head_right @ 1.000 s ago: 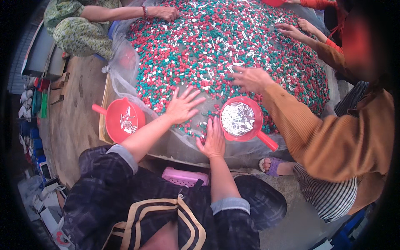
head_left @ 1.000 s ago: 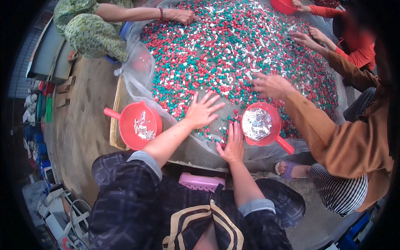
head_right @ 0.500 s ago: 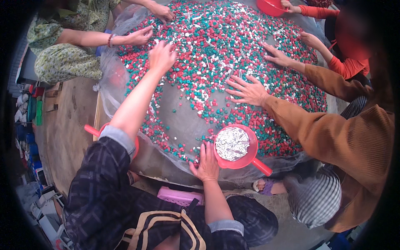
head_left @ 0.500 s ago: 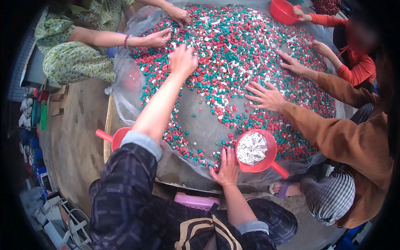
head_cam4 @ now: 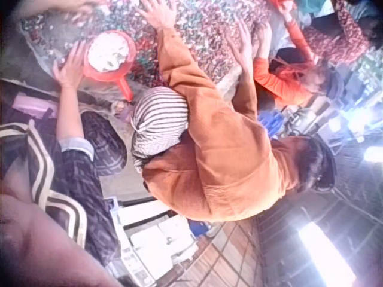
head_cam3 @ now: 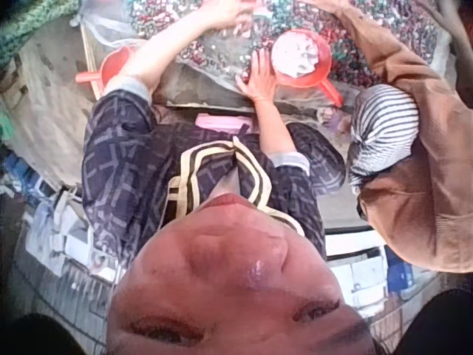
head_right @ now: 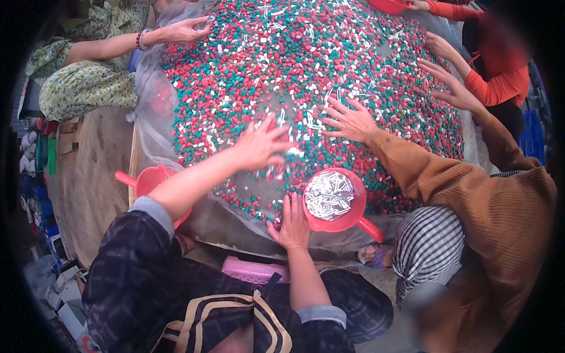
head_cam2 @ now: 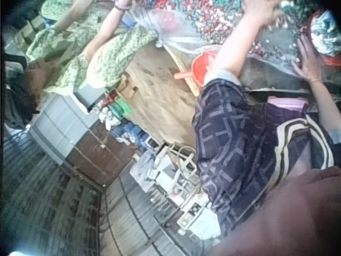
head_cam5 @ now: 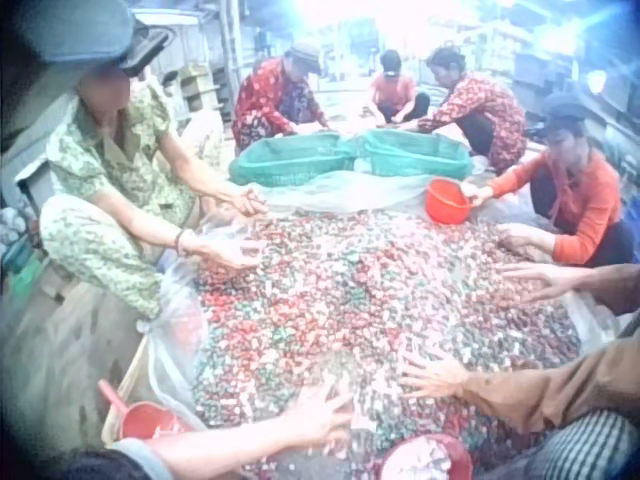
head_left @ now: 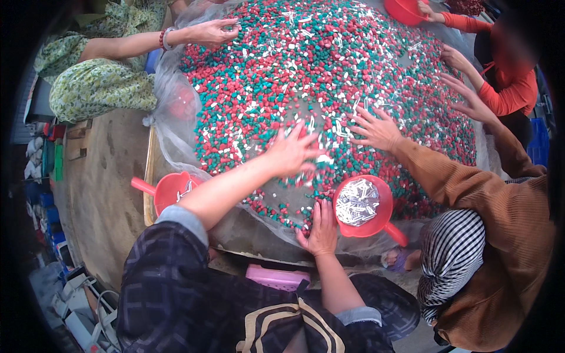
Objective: The person sits on a small stool and sorts a large pile of red, green, and white capsules spread on a plastic sheet. They pick up individual capsules by hand and place them into a red plastic scoop. Other workers are visible around the table performing the same task.
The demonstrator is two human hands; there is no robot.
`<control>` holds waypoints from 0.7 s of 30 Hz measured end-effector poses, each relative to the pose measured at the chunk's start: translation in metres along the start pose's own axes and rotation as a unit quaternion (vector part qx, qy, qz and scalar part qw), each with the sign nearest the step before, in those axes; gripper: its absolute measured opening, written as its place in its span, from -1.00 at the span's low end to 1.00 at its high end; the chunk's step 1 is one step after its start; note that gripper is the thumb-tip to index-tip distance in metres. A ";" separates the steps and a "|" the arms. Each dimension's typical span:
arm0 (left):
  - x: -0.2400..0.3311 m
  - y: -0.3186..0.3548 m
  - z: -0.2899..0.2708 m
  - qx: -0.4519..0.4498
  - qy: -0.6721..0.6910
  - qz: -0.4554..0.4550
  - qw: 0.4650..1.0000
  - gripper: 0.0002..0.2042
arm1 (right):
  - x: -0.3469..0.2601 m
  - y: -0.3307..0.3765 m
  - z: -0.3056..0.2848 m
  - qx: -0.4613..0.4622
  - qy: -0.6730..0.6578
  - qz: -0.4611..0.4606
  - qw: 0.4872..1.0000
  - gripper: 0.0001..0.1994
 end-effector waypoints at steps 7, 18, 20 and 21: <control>-0.048 0.012 -0.033 0.196 0.132 -0.106 0.966 -0.71 | -0.003 0.000 -0.006 -0.008 0.008 0.015 1.000 -0.08; 0.000 0.012 0.028 0.068 0.155 -0.270 0.948 -0.82 | -0.001 -0.001 -0.005 0.024 0.016 -0.016 0.999 -0.11; 0.006 0.029 0.038 0.052 0.144 -0.263 0.952 -0.88 | -0.002 0.002 -0.003 0.034 0.011 -0.024 0.999 -0.11; 0.010 0.037 0.036 0.045 0.137 -0.260 0.955 -0.90 | -0.004 0.001 -0.003 0.040 0.007 -0.030 0.999 -0.12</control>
Point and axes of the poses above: each hand's wrist, its own y-axis away from the middle knuckle, its own z-axis out of the palm, x = y × z, the point moved 3 cm from there along -y, towards the middle knuckle, and after that the axes turned 8 degrees about -y, right-handed, at the moved point
